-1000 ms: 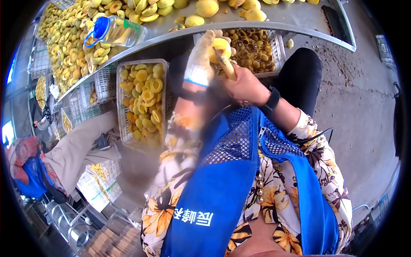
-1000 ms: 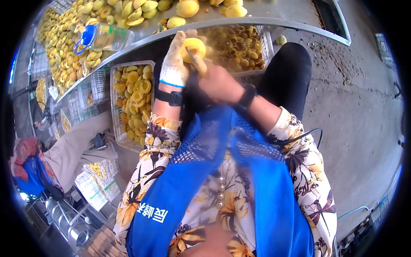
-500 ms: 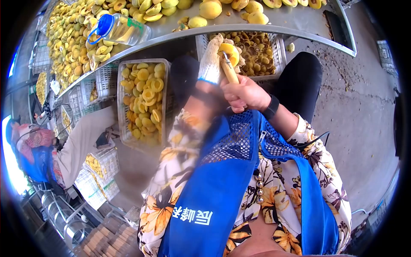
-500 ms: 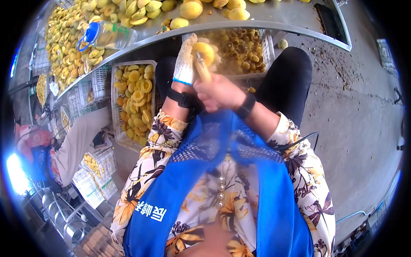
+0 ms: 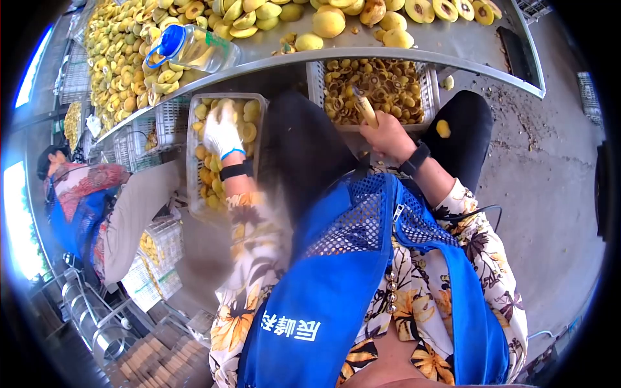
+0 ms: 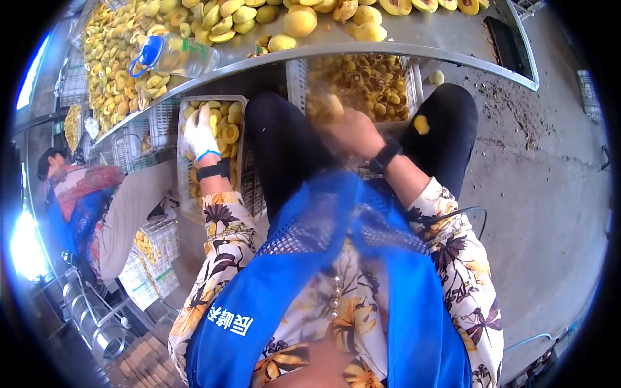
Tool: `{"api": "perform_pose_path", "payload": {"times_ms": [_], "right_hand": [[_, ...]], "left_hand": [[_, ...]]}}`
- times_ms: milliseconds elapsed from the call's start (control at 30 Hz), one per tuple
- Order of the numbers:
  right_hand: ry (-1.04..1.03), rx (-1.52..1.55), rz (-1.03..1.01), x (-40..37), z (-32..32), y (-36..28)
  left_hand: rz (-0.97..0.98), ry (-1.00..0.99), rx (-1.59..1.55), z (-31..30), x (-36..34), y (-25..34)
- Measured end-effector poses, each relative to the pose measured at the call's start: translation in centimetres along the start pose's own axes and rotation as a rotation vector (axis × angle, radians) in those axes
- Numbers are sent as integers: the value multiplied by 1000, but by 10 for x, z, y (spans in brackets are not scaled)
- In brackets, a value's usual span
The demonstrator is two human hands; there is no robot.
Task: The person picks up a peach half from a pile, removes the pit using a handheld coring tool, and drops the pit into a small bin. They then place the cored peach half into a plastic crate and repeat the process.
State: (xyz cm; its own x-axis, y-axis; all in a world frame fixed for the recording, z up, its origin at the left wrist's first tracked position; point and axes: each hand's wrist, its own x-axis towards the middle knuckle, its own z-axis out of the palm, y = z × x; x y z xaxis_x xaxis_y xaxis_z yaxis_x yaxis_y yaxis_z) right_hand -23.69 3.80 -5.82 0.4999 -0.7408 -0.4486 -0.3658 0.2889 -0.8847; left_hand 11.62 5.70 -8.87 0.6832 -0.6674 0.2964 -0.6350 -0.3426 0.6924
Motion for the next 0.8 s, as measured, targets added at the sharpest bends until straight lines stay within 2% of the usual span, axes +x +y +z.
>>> {"api": "perform_pose_path", "payload": {"times_ms": [67, 133, 233, 333, 400, 467, 533, 600, 633, 667, 733, 767, 800], "right_hand": [[-10, -135, 16, 3, -1, -1], [-5, -71, 130, 1, 2, -10], [81, -42, 149, 0, 5, -20], [127, -17, 52, -3, 3, -11], [130, -55, 2, -4, -2, -2], [150, -40, 2, -8, -6, 0], [189, 30, 39, -10, -7, -5], [329, -23, -118, 1, -5, 10], [392, -49, -191, 5, -1, 16], [336, 0, -93, 3, -4, 4], [355, -58, -178, 2, -3, -7], [359, -100, -214, 4, -2, -11], [365, -140, -247, 6, 1, -16]], "left_hand": [[131, 179, 354, -19, 3, 41], [324, -7, 259, -6, 7, 93], [412, -287, 420, 44, 5, 163], [473, -608, 678, 108, 14, 195], [403, -780, 788, 139, 32, 198], [419, -818, 792, 147, 40, 198], [457, -792, 654, 139, 46, 188], [460, -625, 331, 123, 46, 168], [285, -644, -11, 109, 38, 168], [99, -639, -350, 92, 28, 169], [-180, -615, -1042, 69, 6, 169], [-361, -759, -1319, 62, -1, 167], [-514, -749, -1398, 56, -19, 168]]}}
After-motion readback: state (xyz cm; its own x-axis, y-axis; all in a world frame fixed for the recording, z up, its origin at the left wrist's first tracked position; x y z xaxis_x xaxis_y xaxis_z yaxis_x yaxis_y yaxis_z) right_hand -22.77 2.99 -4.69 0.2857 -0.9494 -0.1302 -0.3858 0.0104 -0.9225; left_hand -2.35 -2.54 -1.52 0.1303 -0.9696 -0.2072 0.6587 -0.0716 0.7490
